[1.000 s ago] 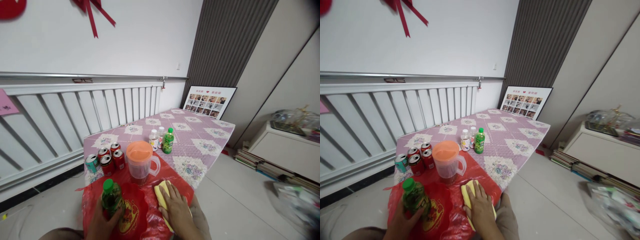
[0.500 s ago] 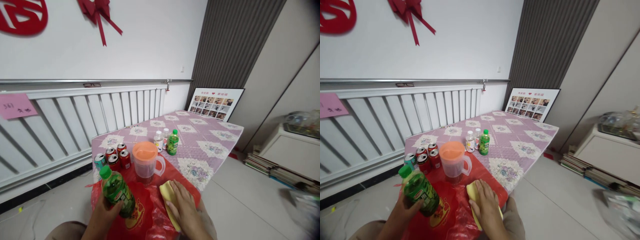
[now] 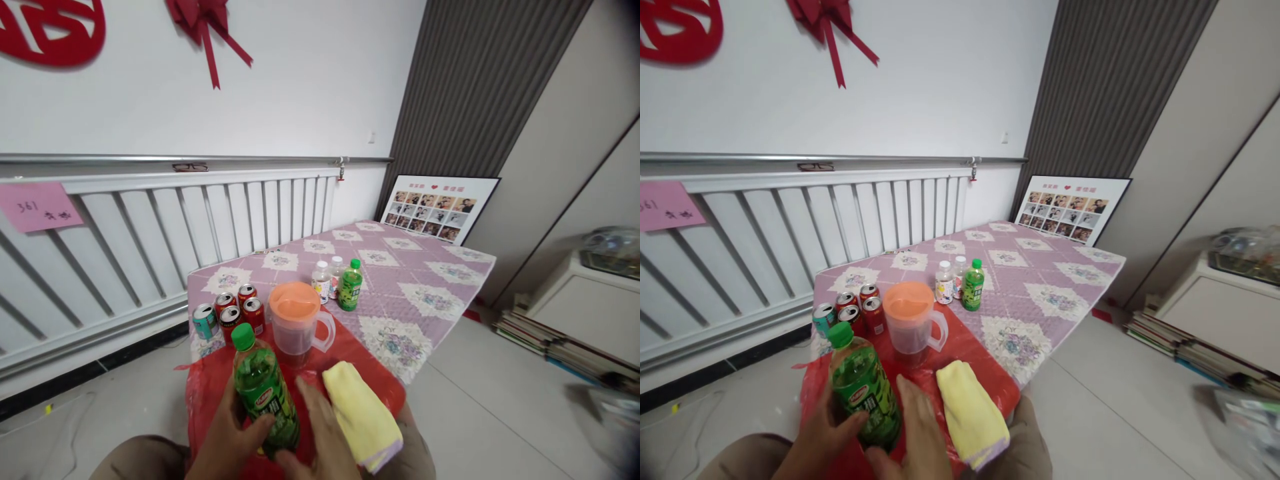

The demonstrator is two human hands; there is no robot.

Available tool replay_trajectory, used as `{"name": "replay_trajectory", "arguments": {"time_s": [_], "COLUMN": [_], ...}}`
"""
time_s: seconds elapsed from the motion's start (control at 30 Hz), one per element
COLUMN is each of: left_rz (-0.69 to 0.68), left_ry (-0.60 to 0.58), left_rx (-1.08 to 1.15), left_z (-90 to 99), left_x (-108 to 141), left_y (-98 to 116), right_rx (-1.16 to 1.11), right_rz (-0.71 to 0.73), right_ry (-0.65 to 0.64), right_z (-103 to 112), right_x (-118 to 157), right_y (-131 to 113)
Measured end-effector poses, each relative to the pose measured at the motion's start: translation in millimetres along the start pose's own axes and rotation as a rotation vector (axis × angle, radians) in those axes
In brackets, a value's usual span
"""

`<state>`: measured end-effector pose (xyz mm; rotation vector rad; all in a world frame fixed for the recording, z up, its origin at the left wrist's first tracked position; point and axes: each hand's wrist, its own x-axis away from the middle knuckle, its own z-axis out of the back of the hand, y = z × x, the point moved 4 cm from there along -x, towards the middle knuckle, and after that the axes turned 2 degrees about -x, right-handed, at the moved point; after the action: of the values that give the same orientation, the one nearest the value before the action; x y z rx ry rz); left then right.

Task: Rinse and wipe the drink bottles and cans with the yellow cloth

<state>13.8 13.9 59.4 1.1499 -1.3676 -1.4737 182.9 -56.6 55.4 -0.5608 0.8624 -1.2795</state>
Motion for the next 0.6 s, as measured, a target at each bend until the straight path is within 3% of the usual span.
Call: {"name": "replay_trajectory", "arguments": {"time_s": [0.1,0.23,0.37,0.6], "left_rz": [-0.026,-0.001,0.002,0.052], "left_ry": [0.001,-0.040,-0.124,-0.368], "left_rx": [0.008,0.078,0.201,0.313], "left_z": [-4.7,-12.8,-16.0,-16.1], "left_x": [0.2,1.3,1.3,5.6], "left_y": [5.0,12.2,16.9,6.4], "right_rx": [-0.160,-0.285,-0.415,-0.646], "right_rz": [-0.079,-0.166,-0.196,-0.260], "right_ry": [-0.003,0.178,0.204,0.082], "right_z": [-25.3,-40.6,-38.6,-20.7], "right_x": [-4.6,-6.1,-4.7,-4.2], "right_y": [1.3,2.8,-1.3,-14.1]}}
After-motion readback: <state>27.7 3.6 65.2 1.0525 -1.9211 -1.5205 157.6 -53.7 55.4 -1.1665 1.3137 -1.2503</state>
